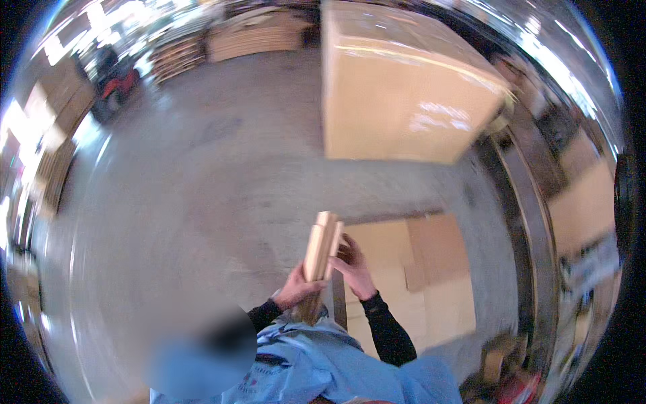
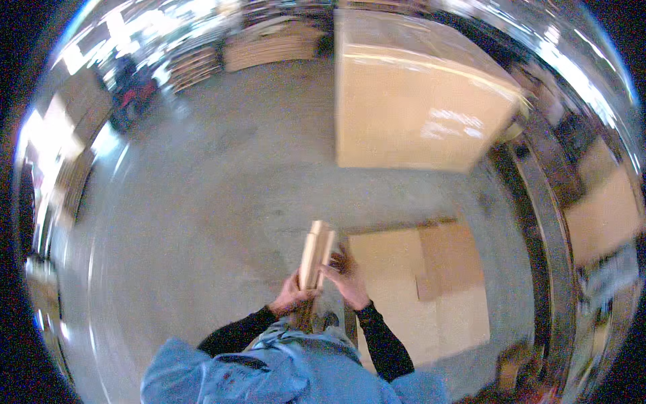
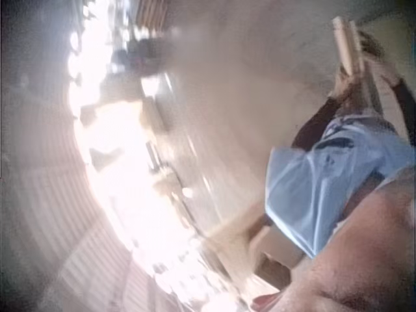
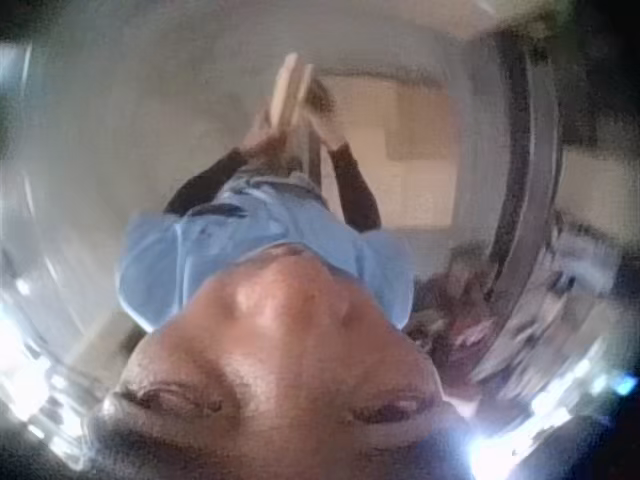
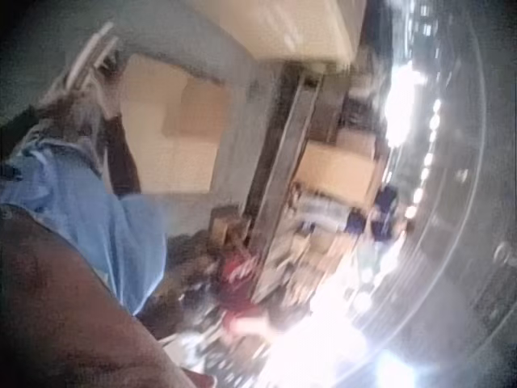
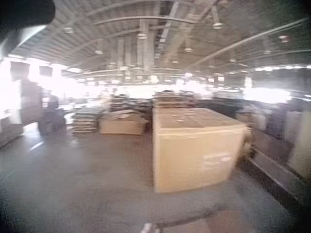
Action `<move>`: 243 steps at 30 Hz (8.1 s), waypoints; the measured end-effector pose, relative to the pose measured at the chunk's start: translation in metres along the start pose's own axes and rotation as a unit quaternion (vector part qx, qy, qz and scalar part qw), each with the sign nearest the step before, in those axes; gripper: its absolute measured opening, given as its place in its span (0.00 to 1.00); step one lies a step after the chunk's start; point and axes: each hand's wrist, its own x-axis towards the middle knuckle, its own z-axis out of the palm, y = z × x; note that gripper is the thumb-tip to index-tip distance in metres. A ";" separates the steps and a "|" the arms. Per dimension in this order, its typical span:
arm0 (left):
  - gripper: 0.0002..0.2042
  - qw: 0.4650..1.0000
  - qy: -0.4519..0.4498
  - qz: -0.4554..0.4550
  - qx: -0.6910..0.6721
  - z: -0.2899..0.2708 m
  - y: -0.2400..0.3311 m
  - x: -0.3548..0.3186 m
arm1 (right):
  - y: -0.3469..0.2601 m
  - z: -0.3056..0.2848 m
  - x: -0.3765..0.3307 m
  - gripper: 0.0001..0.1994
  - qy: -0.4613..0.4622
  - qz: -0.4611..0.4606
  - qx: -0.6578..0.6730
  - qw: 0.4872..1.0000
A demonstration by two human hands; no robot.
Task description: The person secures large cardboard boxes with yellow plastic strapping. They place cardboard corner protectors on box edges, wrap the strap around the box, and tie it off by hand. The person also retrieves additional straps from a nearby box and continues securing other boxes.
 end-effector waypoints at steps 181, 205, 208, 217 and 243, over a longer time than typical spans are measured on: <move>0.10 0.921 0.109 0.341 0.155 -0.244 0.186 0.891 | -0.252 -0.134 0.836 0.12 -0.387 -0.276 -0.420 0.773; 0.28 0.972 0.148 0.171 -0.068 -0.234 0.184 0.855 | -0.252 -0.140 0.852 0.14 -0.390 -0.264 -0.436 0.767; 0.29 0.971 0.138 0.189 -0.049 -0.233 0.184 0.860 | -0.250 -0.136 0.852 0.15 -0.367 -0.322 -0.424 0.763; 0.35 0.982 0.112 0.152 -0.034 -0.233 0.190 0.861 | -0.242 -0.135 0.854 0.13 -0.343 -0.337 -0.447 0.754; 0.35 0.951 0.169 0.204 0.161 -0.254 0.202 0.852 | -0.199 -0.129 0.791 0.15 -0.185 -0.493 -0.459 0.716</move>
